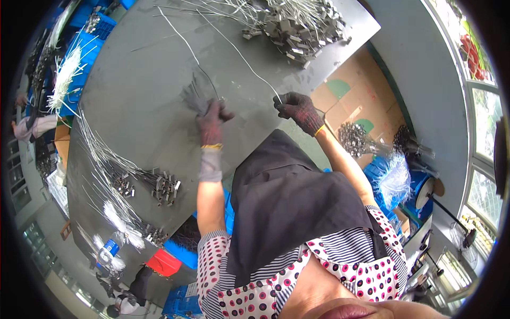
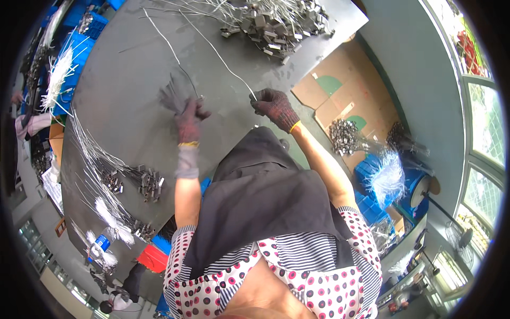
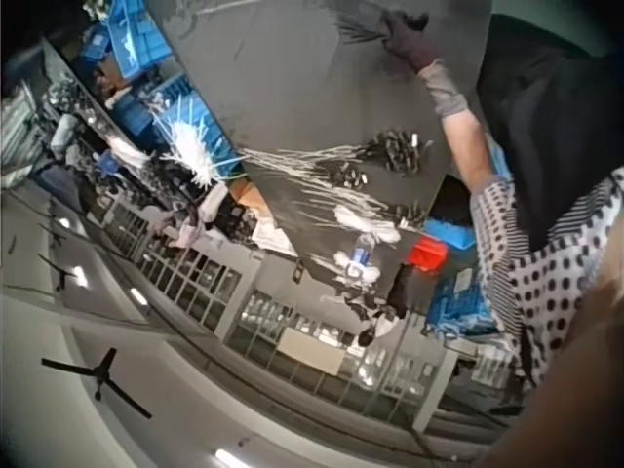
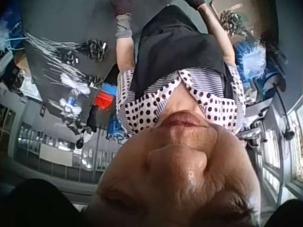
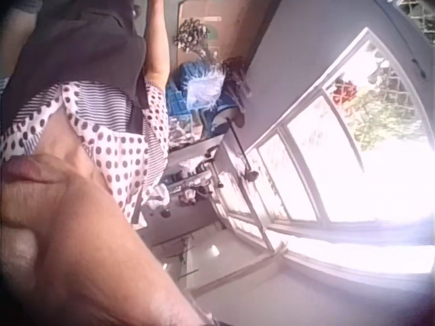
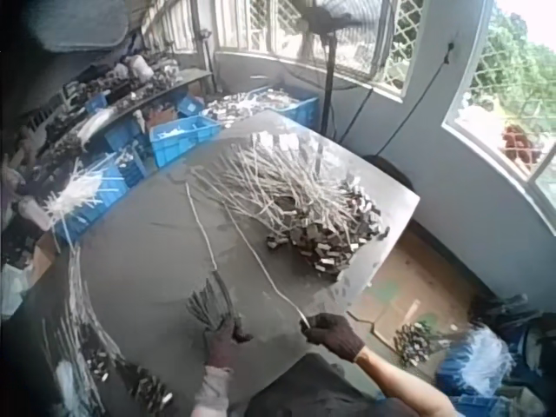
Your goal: Organizing and bundling thin metal wires or harnesses on a factory production floor.
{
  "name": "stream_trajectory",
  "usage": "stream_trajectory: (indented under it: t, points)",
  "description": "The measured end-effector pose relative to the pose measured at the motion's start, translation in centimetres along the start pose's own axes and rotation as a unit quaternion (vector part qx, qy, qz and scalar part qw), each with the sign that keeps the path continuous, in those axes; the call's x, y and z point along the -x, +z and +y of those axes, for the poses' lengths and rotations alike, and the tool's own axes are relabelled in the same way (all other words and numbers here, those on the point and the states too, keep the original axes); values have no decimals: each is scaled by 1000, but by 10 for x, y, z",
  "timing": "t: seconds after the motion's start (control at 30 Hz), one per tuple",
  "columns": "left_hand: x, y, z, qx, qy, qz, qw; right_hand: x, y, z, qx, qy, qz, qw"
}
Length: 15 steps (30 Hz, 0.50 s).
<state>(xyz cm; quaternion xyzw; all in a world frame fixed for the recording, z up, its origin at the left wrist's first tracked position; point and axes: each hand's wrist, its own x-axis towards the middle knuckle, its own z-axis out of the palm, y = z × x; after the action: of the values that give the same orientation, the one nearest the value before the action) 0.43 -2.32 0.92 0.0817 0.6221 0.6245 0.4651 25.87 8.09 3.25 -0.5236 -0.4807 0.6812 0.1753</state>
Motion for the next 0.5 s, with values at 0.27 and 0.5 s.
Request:
stream_trajectory:
  t: [0.27, 0.5]
  points:
    - [-15, 105, -75, 118, -205, -203, 950, 102, -53, 38, -15, 25, -43, 999]
    - [-25, 118, -72, 260, -230, -174, 921, 190, -119, 154, 176, 122, 136, 967]
